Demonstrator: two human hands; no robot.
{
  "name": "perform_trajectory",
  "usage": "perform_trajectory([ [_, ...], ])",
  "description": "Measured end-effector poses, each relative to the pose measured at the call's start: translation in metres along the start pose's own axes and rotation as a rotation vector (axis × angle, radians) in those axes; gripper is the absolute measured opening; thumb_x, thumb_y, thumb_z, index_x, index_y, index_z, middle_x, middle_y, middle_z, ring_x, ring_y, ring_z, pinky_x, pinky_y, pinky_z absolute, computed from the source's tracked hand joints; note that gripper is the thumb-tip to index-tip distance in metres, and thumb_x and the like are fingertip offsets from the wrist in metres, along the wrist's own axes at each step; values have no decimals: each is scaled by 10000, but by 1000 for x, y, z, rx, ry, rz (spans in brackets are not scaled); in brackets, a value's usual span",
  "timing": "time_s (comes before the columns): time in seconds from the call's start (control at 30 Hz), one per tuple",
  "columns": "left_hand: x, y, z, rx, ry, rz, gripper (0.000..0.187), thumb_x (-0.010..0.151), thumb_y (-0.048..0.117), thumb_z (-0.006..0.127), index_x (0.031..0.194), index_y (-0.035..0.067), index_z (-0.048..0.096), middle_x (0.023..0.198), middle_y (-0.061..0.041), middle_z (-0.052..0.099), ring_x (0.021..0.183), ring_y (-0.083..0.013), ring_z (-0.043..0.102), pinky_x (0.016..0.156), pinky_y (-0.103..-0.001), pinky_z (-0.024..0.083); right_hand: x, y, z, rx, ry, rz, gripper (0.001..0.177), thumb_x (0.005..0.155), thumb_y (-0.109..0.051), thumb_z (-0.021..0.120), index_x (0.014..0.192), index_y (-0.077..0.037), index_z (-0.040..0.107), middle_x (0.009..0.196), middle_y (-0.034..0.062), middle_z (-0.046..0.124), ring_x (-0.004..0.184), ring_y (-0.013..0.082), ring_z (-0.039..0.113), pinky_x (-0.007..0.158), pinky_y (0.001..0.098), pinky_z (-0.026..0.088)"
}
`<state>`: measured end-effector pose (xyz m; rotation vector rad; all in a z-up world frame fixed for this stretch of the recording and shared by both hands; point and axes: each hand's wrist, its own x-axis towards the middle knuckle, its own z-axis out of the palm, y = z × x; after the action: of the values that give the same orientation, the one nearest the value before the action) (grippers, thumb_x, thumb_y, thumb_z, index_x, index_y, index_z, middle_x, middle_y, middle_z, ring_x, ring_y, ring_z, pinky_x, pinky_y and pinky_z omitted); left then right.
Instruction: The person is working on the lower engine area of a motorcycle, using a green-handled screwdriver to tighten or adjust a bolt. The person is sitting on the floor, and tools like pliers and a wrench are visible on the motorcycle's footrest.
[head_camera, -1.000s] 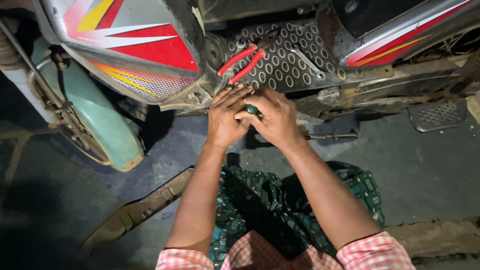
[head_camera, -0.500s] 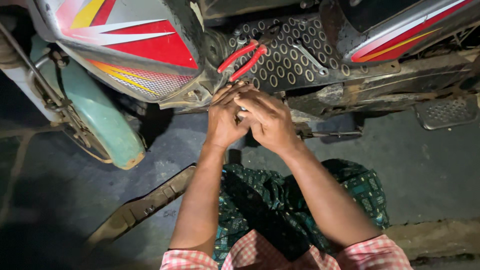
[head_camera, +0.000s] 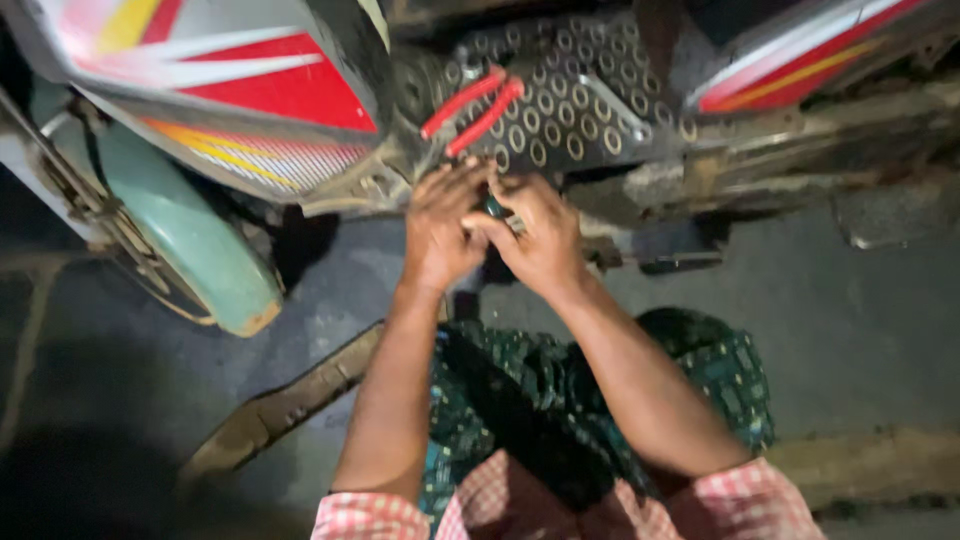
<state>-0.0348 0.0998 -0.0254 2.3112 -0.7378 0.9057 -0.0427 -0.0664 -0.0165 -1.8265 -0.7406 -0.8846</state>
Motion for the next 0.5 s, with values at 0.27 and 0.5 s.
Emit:
perform_trajectory([
  [0.27,4,7,-18,-57,-71,-73,381,751,72,759,1129,27,746,1363,-106,679,1329,-303,604,1163,-448,433,19,-9,-11,87,-188,75,325,901,-175,842,1084,0,639,1090,169,700,910,305,750,758,374,604],
  [0.5,1,7,-33,136,-37,71,276,814,151,820,1041,8,755,1357,-110,684,1296,-306,620,1135,-462,436,29,-14,-19,-35,-353,10,310,885,-222,849,1086,-49,688,1034,136,699,895,345,721,752,418,566],
])
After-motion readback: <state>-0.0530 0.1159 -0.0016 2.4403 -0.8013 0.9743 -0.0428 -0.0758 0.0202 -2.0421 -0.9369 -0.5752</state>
